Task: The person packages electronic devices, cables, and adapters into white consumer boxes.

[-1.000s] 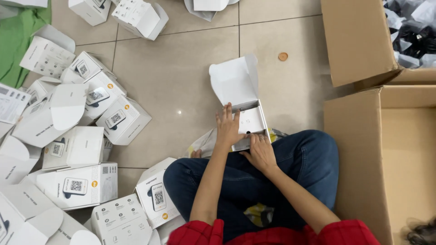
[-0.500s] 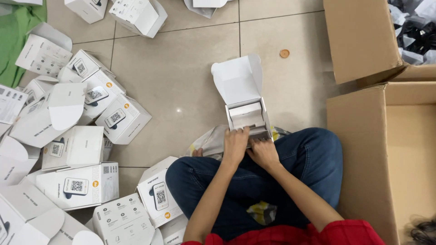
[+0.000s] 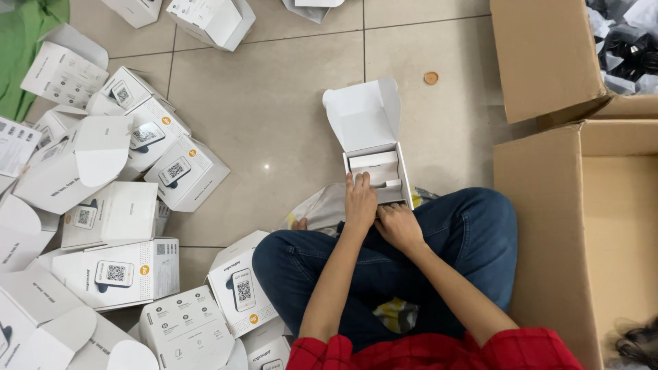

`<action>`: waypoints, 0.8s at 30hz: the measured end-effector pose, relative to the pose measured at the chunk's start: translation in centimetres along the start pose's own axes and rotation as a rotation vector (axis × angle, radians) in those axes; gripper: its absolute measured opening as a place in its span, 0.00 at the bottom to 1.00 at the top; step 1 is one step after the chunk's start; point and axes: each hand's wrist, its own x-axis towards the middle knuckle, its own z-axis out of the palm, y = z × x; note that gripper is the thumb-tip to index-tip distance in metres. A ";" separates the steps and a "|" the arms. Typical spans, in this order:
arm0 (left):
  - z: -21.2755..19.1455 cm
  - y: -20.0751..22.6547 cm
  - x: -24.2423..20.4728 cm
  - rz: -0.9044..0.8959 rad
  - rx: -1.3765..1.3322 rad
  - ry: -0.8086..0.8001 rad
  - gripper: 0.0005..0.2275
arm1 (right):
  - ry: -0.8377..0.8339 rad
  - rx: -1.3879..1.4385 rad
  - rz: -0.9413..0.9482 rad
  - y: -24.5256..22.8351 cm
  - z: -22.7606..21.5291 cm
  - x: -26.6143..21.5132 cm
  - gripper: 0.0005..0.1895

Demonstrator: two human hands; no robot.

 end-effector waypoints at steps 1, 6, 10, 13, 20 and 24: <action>0.0 -0.4 -0.1 0.002 0.003 0.005 0.07 | 0.006 -0.002 -0.001 -0.2 0.0 0.2 0.11; -1.4 -0.8 -0.7 0.021 -0.087 -0.181 0.08 | 0.050 -0.047 0.026 -0.1 0.2 0.1 0.18; -3.3 -0.4 -2.2 -0.019 -0.258 -0.157 0.08 | -0.001 -0.051 0.080 0.0 0.5 0.2 0.19; -3.9 0.5 -3.1 0.005 -0.277 -0.005 0.08 | 0.000 -0.100 0.039 0.4 1.0 0.1 0.14; -6.6 5.6 -3.2 -0.021 -0.445 0.216 0.15 | 0.027 0.541 0.082 2.4 -1.6 -0.6 0.16; -10.4 12.1 -1.1 0.013 -0.716 0.344 0.15 | -0.079 0.686 0.130 5.4 -12.7 -4.8 0.16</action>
